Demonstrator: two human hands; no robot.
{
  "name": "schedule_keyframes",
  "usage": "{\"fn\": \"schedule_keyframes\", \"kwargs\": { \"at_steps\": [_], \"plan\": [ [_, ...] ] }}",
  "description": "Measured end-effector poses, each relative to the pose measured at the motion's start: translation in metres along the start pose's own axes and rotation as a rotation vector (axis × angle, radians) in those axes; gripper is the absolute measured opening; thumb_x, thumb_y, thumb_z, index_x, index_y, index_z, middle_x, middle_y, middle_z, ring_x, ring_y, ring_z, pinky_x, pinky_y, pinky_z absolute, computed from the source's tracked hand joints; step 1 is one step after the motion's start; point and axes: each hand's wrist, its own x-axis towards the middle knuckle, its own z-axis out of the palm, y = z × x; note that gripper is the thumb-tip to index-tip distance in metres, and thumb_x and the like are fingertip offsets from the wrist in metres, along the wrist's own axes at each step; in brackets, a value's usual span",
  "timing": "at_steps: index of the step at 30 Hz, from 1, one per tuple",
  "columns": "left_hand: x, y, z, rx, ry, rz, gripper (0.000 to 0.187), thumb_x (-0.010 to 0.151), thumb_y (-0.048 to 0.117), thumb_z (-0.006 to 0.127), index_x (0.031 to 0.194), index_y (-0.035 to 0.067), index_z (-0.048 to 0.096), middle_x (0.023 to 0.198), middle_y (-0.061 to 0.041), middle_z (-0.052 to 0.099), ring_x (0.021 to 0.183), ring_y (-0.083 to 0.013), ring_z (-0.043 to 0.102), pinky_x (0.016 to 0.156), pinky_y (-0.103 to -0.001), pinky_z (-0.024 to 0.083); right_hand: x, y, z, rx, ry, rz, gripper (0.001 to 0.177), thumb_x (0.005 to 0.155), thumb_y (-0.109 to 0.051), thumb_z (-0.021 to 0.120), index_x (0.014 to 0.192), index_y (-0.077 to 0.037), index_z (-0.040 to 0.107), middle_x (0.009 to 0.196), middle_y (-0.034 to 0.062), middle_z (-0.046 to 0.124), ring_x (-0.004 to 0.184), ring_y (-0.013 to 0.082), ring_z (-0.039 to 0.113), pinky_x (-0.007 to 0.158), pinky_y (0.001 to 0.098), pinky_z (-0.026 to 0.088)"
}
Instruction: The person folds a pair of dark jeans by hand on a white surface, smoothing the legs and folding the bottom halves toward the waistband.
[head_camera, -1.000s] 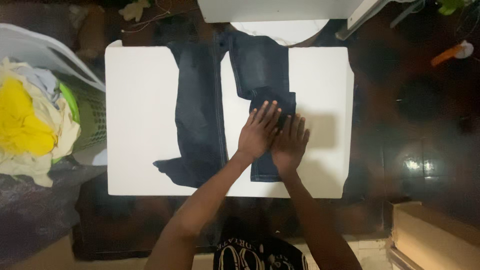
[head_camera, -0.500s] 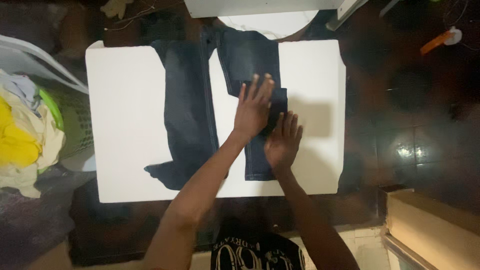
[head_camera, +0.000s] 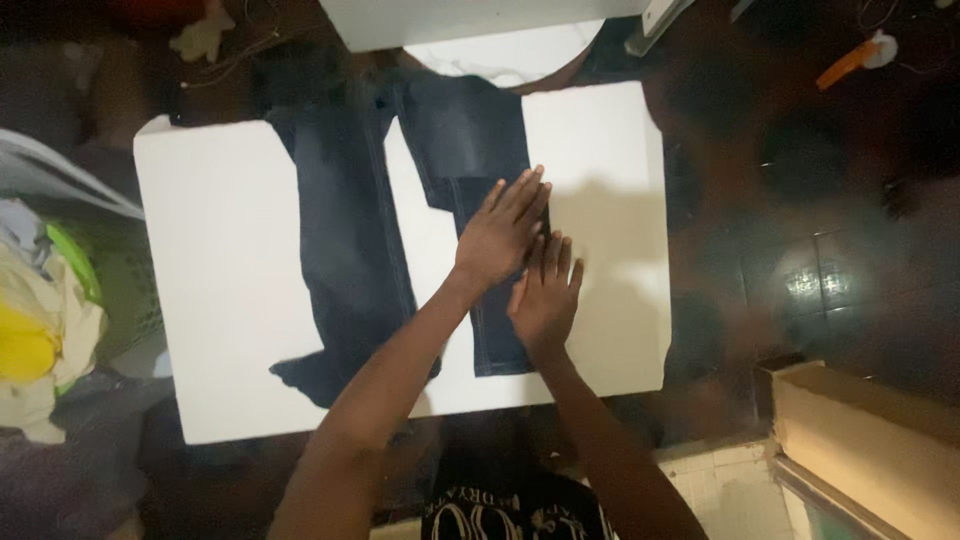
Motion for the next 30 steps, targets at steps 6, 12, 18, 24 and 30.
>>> {"fn": "schedule_keyframes", "kwargs": {
  "at_steps": [6,12,18,24,30],
  "plan": [
    [0.037,-0.005,0.0,-0.016,0.063,-0.095,0.071,0.106,0.046,0.042,0.16,0.004,0.027,0.171,-0.008,0.021,0.157,-0.0208,0.019,0.128,-0.051,0.015,0.002,0.001,-0.001,0.019,-0.049,0.018,0.068,0.097,-0.025,0.055,0.155,0.004,0.036,0.163,0.0283,0.03,0.153,0.0429,0.029,0.123,0.0608,0.022],
    [0.024,0.011,0.007,0.046,0.226,-0.065,0.059,0.112,0.036,0.043,0.159,0.0,0.037,0.171,-0.013,0.024,0.16,-0.0239,0.022,0.13,-0.049,0.016,0.003,0.005,0.001,-0.062,-0.105,0.014,0.07,0.093,-0.028,0.053,0.153,0.005,0.036,0.162,0.0279,0.03,0.152,0.043,0.027,0.12,0.0627,0.022],
    [-0.08,0.077,0.021,-0.092,0.25,-0.554,0.053,0.11,0.023,0.034,0.155,-0.005,0.04,0.168,-0.019,0.031,0.158,-0.0319,0.022,0.126,-0.054,0.015,0.003,0.008,0.0,0.115,0.09,-0.034,0.071,0.099,-0.032,0.059,0.154,0.008,0.039,0.161,0.031,0.034,0.153,0.0442,0.027,0.121,0.064,0.026],
    [-0.136,0.102,0.035,0.017,0.24,-0.645,0.055,0.112,0.029,0.028,0.157,-0.001,0.04,0.168,-0.017,0.029,0.158,-0.0303,0.022,0.127,-0.056,0.015,0.002,0.003,-0.007,-0.006,-0.001,-0.006,0.071,0.092,-0.026,0.06,0.152,0.005,0.041,0.159,0.0277,0.039,0.152,0.0417,0.031,0.122,0.0619,0.028],
    [-0.158,0.099,0.031,0.172,0.11,-0.546,0.065,0.109,0.042,0.029,0.157,-0.002,0.035,0.167,-0.019,0.025,0.156,-0.032,0.021,0.123,-0.058,0.014,-0.001,0.002,-0.01,0.051,0.017,-0.018,0.073,0.088,-0.025,0.06,0.15,0.008,0.042,0.157,0.0318,0.038,0.149,0.0455,0.032,0.118,0.0645,0.027]
  ]
}}
